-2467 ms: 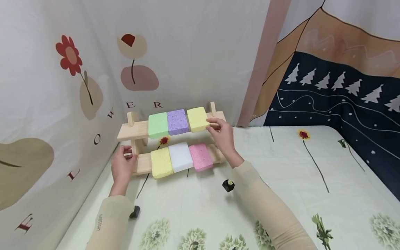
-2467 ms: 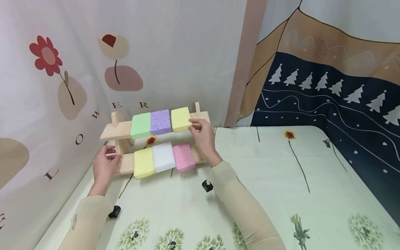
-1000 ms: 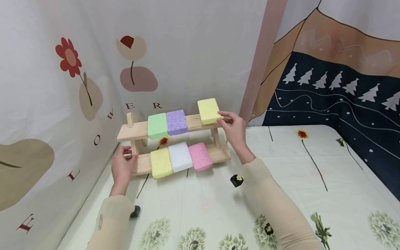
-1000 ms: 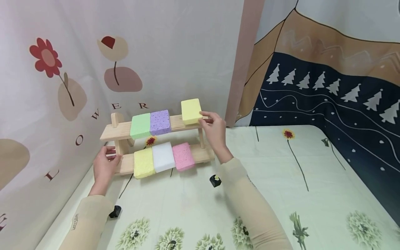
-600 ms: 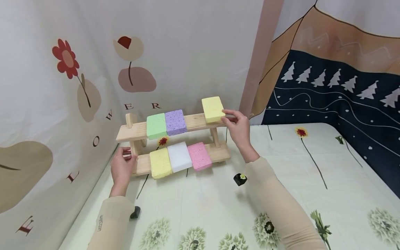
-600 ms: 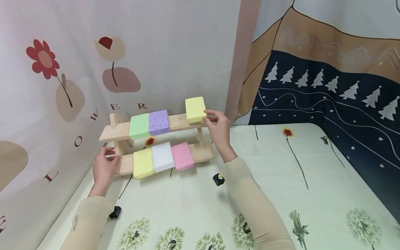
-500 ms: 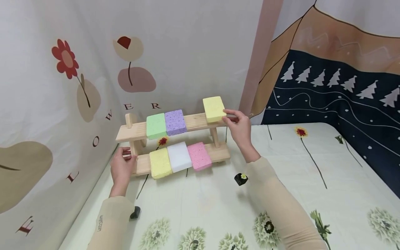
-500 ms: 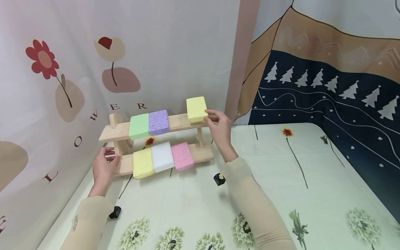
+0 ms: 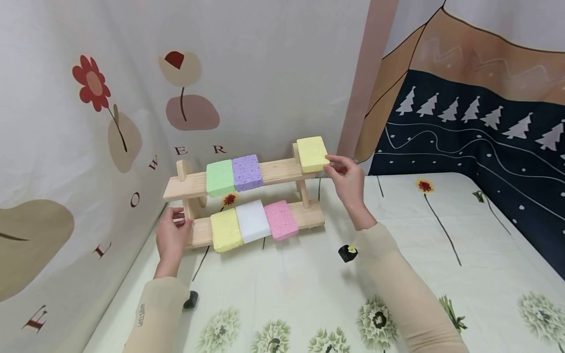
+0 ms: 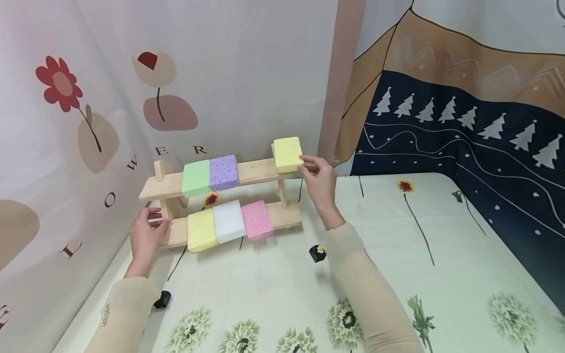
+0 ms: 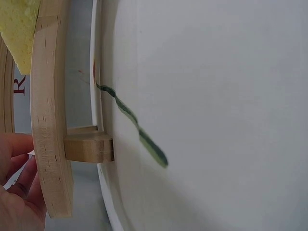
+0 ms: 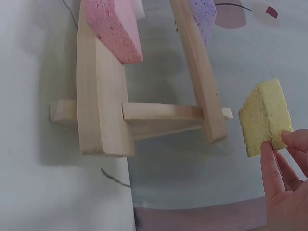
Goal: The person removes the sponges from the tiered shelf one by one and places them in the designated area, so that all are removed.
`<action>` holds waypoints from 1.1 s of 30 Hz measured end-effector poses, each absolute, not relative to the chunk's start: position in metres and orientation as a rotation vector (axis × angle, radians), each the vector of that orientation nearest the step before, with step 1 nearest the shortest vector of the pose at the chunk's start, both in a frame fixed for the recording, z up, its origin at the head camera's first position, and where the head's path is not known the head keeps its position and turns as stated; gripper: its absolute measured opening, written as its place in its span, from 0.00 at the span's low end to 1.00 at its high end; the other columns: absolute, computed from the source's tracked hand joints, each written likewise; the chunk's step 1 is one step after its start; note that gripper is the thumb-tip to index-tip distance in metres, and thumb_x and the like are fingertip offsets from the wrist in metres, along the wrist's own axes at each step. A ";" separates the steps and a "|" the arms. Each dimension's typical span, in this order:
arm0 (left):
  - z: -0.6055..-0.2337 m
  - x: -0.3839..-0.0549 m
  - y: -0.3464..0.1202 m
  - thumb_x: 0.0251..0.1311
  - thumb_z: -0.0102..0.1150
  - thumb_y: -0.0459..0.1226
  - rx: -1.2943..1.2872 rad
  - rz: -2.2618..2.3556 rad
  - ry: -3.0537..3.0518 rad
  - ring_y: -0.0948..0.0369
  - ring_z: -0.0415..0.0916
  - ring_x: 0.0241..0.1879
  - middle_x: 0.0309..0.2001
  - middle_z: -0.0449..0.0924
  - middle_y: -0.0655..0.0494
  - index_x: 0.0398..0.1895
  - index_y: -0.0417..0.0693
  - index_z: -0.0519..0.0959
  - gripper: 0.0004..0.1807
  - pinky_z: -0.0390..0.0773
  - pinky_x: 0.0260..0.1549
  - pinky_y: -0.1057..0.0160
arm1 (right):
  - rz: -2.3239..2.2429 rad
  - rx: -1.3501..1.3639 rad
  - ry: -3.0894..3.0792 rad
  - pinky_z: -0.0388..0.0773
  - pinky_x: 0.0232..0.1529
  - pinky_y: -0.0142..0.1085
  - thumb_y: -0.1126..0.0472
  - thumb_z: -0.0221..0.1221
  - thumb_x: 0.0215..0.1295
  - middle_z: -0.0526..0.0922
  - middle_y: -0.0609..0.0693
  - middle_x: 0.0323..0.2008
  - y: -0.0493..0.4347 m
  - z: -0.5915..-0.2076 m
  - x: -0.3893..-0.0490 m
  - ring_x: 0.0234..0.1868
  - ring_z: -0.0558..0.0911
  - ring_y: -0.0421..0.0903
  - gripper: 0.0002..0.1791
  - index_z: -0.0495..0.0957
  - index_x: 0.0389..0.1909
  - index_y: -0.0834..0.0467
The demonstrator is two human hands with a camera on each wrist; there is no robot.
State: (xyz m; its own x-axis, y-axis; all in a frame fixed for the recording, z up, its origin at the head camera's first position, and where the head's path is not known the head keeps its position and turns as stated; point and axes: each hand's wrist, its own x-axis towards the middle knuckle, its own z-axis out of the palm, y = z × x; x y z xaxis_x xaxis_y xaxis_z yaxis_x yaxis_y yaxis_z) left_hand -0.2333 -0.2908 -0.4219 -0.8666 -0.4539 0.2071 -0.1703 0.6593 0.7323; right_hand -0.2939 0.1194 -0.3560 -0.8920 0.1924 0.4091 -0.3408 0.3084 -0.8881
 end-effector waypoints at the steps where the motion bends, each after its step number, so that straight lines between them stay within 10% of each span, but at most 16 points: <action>1: -0.422 -0.233 -0.291 0.64 0.58 0.29 0.493 -1.052 -2.503 0.40 0.79 0.56 0.59 0.77 0.35 0.62 0.37 0.69 0.23 0.78 0.56 0.42 | 1.616 0.127 -2.134 0.81 0.45 0.21 0.63 0.64 0.65 0.84 0.58 0.53 0.121 -0.356 -0.294 0.48 0.86 0.55 0.16 0.82 0.54 0.60; 33: -0.423 -0.233 -0.290 0.63 0.58 0.29 0.481 -1.039 -2.487 0.40 0.80 0.55 0.58 0.77 0.34 0.61 0.37 0.70 0.22 0.78 0.55 0.42 | 1.609 -0.071 -2.164 0.78 0.40 0.16 0.63 0.64 0.66 0.84 0.56 0.55 0.159 -0.381 -0.290 0.51 0.86 0.55 0.17 0.82 0.55 0.58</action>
State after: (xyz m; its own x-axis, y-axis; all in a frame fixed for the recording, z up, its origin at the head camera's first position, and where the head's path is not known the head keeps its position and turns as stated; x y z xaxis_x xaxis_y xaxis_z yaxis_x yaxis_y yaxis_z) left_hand -0.2331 -0.2903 -0.4226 -0.8602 -0.4556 0.2291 -0.1572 0.6642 0.7308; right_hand -0.2903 0.1594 -0.3808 -0.9018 0.2961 0.3147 -0.2162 0.3215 -0.9219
